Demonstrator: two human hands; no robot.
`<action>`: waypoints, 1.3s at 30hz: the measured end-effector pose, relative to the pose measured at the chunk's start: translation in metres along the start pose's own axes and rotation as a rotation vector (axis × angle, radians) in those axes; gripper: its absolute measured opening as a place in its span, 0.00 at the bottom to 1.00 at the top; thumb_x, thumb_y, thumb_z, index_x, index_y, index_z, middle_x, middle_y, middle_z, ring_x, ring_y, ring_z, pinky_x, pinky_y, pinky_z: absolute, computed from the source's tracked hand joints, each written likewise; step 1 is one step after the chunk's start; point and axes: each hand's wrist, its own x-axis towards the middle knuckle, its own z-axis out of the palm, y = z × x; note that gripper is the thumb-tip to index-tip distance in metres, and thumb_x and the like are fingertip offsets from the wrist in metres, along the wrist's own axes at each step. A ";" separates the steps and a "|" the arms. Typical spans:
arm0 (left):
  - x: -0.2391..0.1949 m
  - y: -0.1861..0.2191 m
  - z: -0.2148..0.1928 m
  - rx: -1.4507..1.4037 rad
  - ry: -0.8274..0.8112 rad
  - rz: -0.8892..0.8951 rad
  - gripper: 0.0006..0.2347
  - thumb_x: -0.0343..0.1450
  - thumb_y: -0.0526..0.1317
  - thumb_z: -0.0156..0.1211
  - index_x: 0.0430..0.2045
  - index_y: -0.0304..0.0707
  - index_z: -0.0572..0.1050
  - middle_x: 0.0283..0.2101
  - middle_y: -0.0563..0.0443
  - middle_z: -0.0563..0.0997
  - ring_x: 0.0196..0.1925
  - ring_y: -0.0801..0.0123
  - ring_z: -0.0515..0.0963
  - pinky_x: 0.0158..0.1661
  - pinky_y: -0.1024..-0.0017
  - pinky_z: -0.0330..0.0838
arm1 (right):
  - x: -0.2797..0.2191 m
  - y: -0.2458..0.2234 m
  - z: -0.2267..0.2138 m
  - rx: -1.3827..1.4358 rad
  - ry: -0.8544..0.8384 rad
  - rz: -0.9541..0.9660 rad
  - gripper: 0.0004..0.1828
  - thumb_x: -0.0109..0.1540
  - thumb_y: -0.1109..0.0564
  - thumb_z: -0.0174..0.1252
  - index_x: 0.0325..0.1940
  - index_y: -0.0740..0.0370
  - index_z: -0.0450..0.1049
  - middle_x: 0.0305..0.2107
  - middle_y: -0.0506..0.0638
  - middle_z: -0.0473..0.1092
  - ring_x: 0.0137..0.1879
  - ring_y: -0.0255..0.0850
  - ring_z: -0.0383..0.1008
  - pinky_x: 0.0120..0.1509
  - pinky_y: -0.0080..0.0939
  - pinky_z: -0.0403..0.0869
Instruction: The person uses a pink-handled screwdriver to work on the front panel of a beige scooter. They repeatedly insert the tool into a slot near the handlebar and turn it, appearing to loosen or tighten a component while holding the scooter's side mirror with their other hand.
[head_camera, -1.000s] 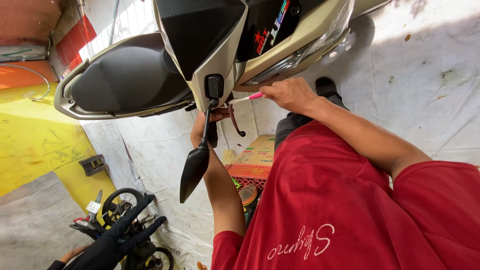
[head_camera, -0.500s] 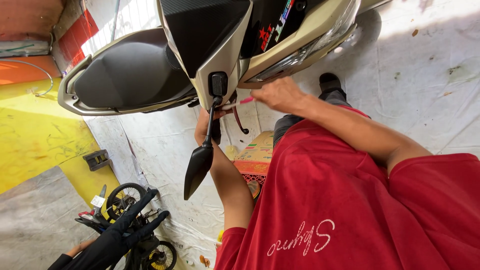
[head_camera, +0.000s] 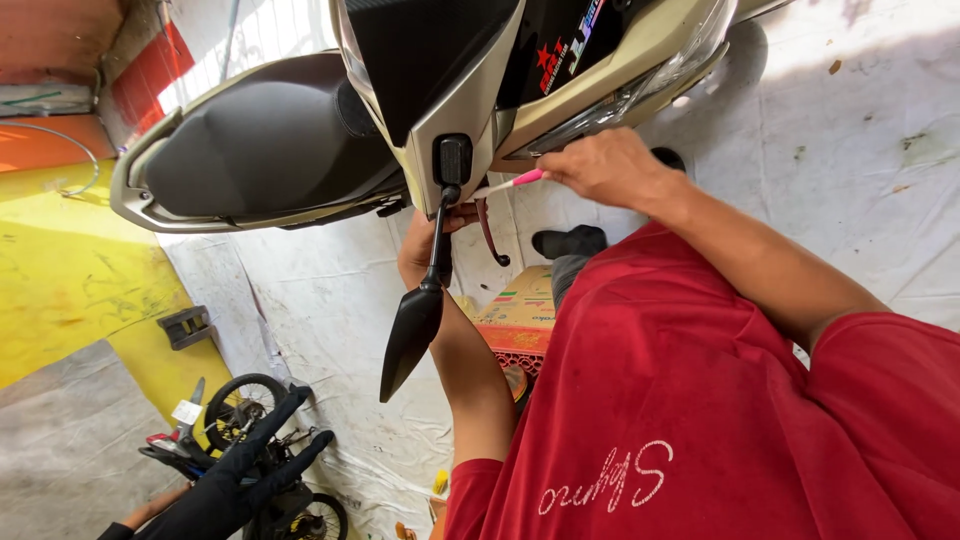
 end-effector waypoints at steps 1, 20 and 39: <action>-0.001 -0.004 -0.004 0.001 -0.013 -0.010 0.30 0.61 0.27 0.65 0.61 0.26 0.66 0.52 0.34 0.81 0.55 0.45 0.83 0.58 0.50 0.77 | -0.005 0.004 -0.001 0.036 0.146 -0.049 0.10 0.68 0.44 0.55 0.47 0.46 0.78 0.25 0.48 0.76 0.27 0.52 0.76 0.29 0.53 0.72; 0.001 -0.017 -0.022 0.094 -0.077 0.065 0.21 0.65 0.30 0.61 0.54 0.21 0.70 0.48 0.36 0.82 0.49 0.52 0.84 0.56 0.54 0.77 | -0.012 -0.028 0.034 -0.098 0.173 0.034 0.13 0.69 0.43 0.55 0.53 0.43 0.80 0.29 0.47 0.78 0.35 0.50 0.79 0.35 0.50 0.75; 0.010 -0.029 -0.036 0.029 -0.136 0.088 0.16 0.66 0.30 0.59 0.47 0.19 0.72 0.38 0.35 0.82 0.40 0.49 0.86 0.47 0.56 0.81 | -0.030 -0.035 0.058 -0.128 0.137 0.011 0.09 0.71 0.46 0.54 0.48 0.46 0.79 0.21 0.46 0.75 0.22 0.39 0.72 0.21 0.40 0.66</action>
